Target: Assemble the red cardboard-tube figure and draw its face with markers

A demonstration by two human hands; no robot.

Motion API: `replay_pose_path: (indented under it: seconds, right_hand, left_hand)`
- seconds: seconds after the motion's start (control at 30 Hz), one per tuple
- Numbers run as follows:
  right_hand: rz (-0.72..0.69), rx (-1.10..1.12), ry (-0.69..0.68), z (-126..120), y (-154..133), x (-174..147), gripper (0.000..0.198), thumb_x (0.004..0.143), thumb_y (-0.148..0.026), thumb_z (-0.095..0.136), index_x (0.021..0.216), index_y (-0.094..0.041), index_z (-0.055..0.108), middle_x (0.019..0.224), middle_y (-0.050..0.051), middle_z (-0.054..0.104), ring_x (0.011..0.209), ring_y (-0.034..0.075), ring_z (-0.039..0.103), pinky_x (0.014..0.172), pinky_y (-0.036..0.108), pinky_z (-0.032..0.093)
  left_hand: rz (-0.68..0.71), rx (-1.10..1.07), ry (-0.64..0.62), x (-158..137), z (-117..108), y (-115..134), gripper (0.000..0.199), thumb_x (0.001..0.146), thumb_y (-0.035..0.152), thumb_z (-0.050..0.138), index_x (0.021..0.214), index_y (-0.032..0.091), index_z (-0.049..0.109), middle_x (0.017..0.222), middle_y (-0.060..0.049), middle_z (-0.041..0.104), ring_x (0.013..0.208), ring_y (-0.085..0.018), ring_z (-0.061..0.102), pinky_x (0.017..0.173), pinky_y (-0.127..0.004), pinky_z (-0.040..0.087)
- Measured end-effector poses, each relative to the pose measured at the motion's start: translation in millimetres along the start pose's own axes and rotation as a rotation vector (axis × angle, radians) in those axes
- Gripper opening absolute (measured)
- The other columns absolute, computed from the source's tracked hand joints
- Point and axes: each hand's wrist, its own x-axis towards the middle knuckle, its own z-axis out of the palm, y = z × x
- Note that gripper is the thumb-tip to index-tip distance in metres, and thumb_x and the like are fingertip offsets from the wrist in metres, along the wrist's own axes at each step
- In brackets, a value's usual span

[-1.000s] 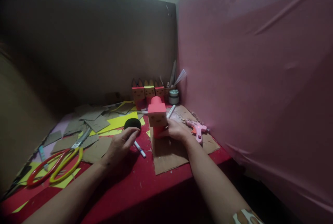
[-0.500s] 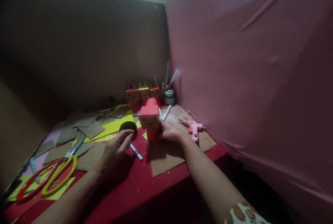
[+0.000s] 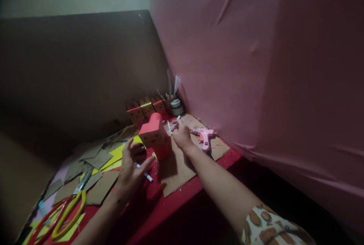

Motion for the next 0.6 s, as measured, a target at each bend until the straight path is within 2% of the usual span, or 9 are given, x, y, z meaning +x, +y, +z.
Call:
replay_pose_path:
  seconds: [0.13, 0.2, 0.27, 0.33, 0.43, 0.5, 0.6]
  right_hand:
    - [-0.054, 0.030, 0.033, 3.3, -4.3, -1.9, 0.035, 0.072, -0.006, 0.047, 0.099, -0.024, 0.059, 0.076, 0.000, 0.063, 0.077, 0.020, 0.065, 0.083, 0.036, 0.054]
    - [-0.068, 0.035, 0.055, 3.4, -4.9, -1.9, 0.035, 0.073, -0.005, 0.047, 0.100, -0.024, 0.059, 0.077, 0.000, 0.064, 0.077, 0.020, 0.065, 0.083, 0.036, 0.054]
    - [-0.070, 0.043, 0.072, 3.0, -4.9, -1.1, 0.034, 0.074, -0.005, 0.047, 0.099, -0.024, 0.059, 0.077, 0.000, 0.064, 0.077, 0.020, 0.064, 0.082, 0.036, 0.053]
    - [-0.063, 0.059, 0.086, 2.9, -5.0, -0.1, 0.034, 0.073, -0.004, 0.048, 0.098, -0.024, 0.059, 0.074, -0.001, 0.063, 0.075, 0.020, 0.064, 0.080, 0.035, 0.053]
    - [-0.050, 0.109, 0.124, 3.5, -6.0, 1.0, 0.035, 0.070, -0.003, 0.049, 0.095, -0.024, 0.059, 0.072, -0.003, 0.061, 0.073, 0.019, 0.063, 0.079, 0.034, 0.052]
    - [-0.042, 0.162, 0.158, 3.8, -7.3, 1.6, 0.035, 0.068, -0.003, 0.050, 0.093, -0.024, 0.059, 0.072, -0.004, 0.061, 0.074, 0.018, 0.062, 0.080, 0.034, 0.051]
    - [-0.021, 0.267, 0.215, 2.8, -9.6, 3.4, 0.030, 0.067, -0.007, 0.053, 0.092, -0.023, 0.059, 0.077, -0.003, 0.061, 0.075, 0.018, 0.059, 0.081, 0.033, 0.050]
  left_hand:
    - [0.006, 0.199, 0.048, 12.6, 19.6, 28.9, 0.099, 0.069, 0.048, 0.080, 0.149, 0.017, 0.030, 0.135, -0.020, 0.044, 0.124, -0.038, 0.053, 0.105, -0.061, 0.046]
    - [-0.011, 0.243, 0.099, 20.5, 30.0, 42.5, 0.102, 0.069, 0.047, 0.080, 0.150, 0.015, 0.027, 0.143, -0.023, 0.038, 0.135, -0.042, 0.042, 0.111, -0.063, 0.038]
    - [-0.046, 0.200, 0.150, 28.3, 39.3, 51.1, 0.103, 0.066, 0.042, 0.082, 0.149, 0.014, 0.028, 0.148, -0.024, 0.033, 0.143, -0.043, 0.032, 0.117, -0.061, 0.032]
    - [-0.092, 0.108, 0.196, 35.2, 45.4, 54.2, 0.103, 0.063, 0.036, 0.084, 0.147, 0.011, 0.030, 0.149, -0.025, 0.032, 0.146, -0.042, 0.029, 0.120, -0.056, 0.027]
    - [-0.146, 0.007, 0.252, 43.4, 44.1, 52.6, 0.099, 0.063, 0.029, 0.081, 0.146, 0.012, 0.030, 0.142, -0.021, 0.042, 0.138, -0.036, 0.042, 0.119, -0.051, 0.030]
    - [-0.187, -0.043, 0.276, 48.5, 35.2, 51.5, 0.094, 0.067, 0.028, 0.077, 0.146, 0.012, 0.028, 0.131, -0.017, 0.050, 0.124, -0.031, 0.054, 0.111, -0.049, 0.040]
    - [-0.280, -0.132, 0.318, 55.4, 13.8, 53.2, 0.085, 0.067, 0.028, 0.077, 0.141, 0.013, 0.037, 0.116, -0.011, 0.055, 0.105, -0.024, 0.061, 0.096, -0.040, 0.050]
